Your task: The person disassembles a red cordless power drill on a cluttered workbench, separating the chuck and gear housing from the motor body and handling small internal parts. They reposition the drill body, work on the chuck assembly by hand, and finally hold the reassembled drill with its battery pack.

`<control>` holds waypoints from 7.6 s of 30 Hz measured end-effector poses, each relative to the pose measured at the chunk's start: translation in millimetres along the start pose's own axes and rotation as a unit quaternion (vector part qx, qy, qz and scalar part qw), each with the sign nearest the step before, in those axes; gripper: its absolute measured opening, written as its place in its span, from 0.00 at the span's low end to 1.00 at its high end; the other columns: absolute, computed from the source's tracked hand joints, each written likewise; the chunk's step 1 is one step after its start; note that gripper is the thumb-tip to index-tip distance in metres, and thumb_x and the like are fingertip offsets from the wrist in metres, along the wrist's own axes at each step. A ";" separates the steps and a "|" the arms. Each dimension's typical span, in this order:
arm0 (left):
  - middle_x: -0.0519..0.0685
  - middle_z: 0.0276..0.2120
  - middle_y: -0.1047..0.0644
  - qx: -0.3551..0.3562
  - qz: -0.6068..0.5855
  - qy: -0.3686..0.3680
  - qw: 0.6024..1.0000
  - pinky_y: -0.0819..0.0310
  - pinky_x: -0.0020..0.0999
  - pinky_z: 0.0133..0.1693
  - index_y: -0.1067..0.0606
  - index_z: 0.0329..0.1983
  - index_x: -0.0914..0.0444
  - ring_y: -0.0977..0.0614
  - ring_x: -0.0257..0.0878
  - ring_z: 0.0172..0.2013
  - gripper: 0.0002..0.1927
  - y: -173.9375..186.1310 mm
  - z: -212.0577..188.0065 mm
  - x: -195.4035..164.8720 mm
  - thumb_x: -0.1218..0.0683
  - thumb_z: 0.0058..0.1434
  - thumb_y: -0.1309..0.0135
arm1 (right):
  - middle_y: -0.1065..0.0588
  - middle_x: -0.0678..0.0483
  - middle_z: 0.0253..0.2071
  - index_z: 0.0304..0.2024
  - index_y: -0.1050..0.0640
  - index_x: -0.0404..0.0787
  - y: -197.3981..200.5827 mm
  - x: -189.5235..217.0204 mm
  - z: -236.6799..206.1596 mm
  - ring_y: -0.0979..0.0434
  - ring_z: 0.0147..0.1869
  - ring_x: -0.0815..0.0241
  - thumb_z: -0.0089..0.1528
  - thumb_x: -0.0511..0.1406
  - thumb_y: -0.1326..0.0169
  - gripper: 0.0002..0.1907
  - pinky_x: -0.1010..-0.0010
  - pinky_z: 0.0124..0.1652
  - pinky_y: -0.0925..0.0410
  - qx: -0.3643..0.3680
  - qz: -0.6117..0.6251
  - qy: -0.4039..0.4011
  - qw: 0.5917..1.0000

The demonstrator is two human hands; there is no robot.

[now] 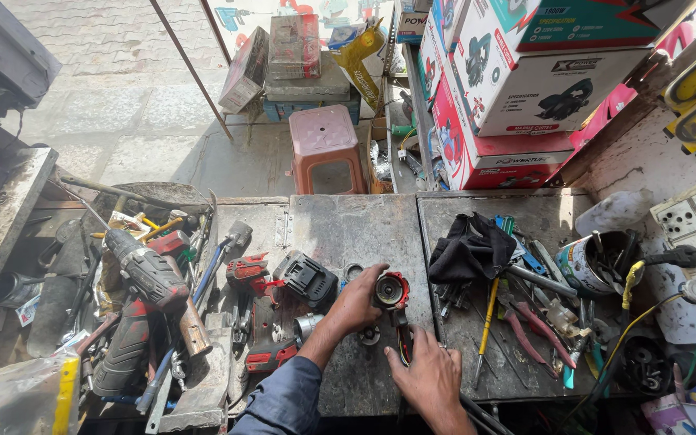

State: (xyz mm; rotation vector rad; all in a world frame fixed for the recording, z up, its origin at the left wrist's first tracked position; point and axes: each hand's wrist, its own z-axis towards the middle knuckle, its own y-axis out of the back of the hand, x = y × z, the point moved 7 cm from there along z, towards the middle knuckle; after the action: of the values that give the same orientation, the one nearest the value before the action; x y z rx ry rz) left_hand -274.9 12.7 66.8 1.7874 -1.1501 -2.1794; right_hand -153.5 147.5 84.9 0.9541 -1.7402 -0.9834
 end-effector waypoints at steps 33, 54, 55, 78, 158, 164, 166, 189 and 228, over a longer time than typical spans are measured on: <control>0.53 0.45 0.24 0.071 0.362 0.019 0.929 0.55 0.67 0.68 0.21 0.43 0.64 0.28 0.52 0.57 0.16 37.6 34.3 28.8 0.56 0.51 0.41 | 0.28 0.50 0.59 0.64 0.27 0.46 -6.3 -48.2 -20.9 0.24 0.62 0.51 0.53 0.54 0.37 0.40 0.50 0.59 0.36 -0.070 0.115 0.061 0.989; 0.55 0.39 0.23 0.020 0.318 0.002 0.948 0.54 0.68 0.67 0.23 0.39 0.65 0.24 0.51 0.50 0.29 48.8 28.4 8.9 0.43 0.37 0.35 | 0.27 0.53 0.60 0.61 0.24 0.48 -18.8 -68.3 -29.1 0.22 0.58 0.53 0.54 0.52 0.33 0.36 0.52 0.58 0.35 -0.058 0.155 0.039 0.986; 0.55 0.39 0.23 0.015 0.305 0.003 0.952 0.53 0.68 0.66 0.23 0.38 0.65 0.24 0.52 0.50 0.30 52.2 26.6 3.0 0.42 0.36 0.35 | 0.26 0.52 0.58 0.60 0.24 0.47 -16.8 -68.4 -29.2 0.21 0.57 0.53 0.54 0.51 0.34 0.35 0.53 0.57 0.33 -0.070 0.173 0.051 0.981; 0.53 0.32 0.23 0.013 0.258 -0.024 0.966 0.39 0.53 0.57 0.24 0.31 0.66 0.23 0.49 0.42 0.36 19.0 21.8 -44.7 0.31 0.38 0.30 | 0.23 0.50 0.54 0.57 0.22 0.42 -26.4 -70.6 -29.2 0.27 0.65 0.49 0.55 0.46 0.35 0.30 0.54 0.62 0.35 -0.088 0.215 0.090 0.969; 0.57 0.42 0.27 -0.061 0.167 -0.066 0.982 0.26 0.48 0.45 0.28 0.51 0.66 0.21 0.54 0.43 0.27 119.2 -52.0 -6.3 0.47 0.53 0.37 | 0.30 0.49 0.59 0.38 0.20 0.42 34.8 116.8 33.0 0.29 0.61 0.51 0.59 0.39 0.42 0.09 0.54 0.56 0.35 -0.226 -0.178 0.309 0.907; 0.56 0.43 0.27 -0.067 0.165 -0.075 0.981 0.26 0.48 0.46 0.28 0.53 0.66 0.21 0.55 0.44 0.28 118.8 -54.5 -6.5 0.47 0.52 0.37 | 0.32 0.52 0.60 0.41 0.20 0.43 30.0 119.7 23.8 0.30 0.64 0.54 0.60 0.40 0.43 0.10 0.54 0.57 0.35 -0.247 -0.193 0.293 0.903; 0.56 0.42 0.27 -0.075 0.164 -0.084 0.980 0.26 0.47 0.46 0.27 0.53 0.66 0.21 0.54 0.44 0.29 119.8 -55.4 -8.0 0.48 0.51 0.37 | 0.32 0.51 0.61 0.42 0.20 0.43 29.5 121.6 21.8 0.31 0.64 0.53 0.59 0.40 0.42 0.11 0.53 0.58 0.35 -0.256 -0.197 0.295 0.899; 0.57 0.42 0.28 -0.057 0.152 -0.106 0.981 0.27 0.47 0.44 0.29 0.53 0.67 0.22 0.54 0.43 0.28 111.1 -48.2 -15.9 0.51 0.51 0.37 | 0.27 0.54 0.58 0.47 0.18 0.48 48.8 92.9 45.6 0.26 0.60 0.51 0.57 0.47 0.38 0.19 0.56 0.56 0.36 -0.137 0.014 0.160 0.977; 0.54 0.42 0.27 0.078 0.322 -0.129 0.935 0.34 0.45 0.45 0.30 0.64 0.65 0.25 0.48 0.44 0.36 57.6 -51.8 -41.4 0.52 0.50 0.37 | 0.18 0.47 0.42 0.56 0.23 0.36 12.0 31.0 117.4 0.18 0.34 0.63 0.54 0.28 0.35 0.27 0.71 0.37 0.24 0.183 0.457 0.036 0.870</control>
State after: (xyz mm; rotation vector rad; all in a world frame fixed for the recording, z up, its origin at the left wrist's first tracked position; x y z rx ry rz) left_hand -238.3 -32.0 133.0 0.9552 -1.7041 -1.9739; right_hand -274.8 149.5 72.2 0.2625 -2.0187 0.0031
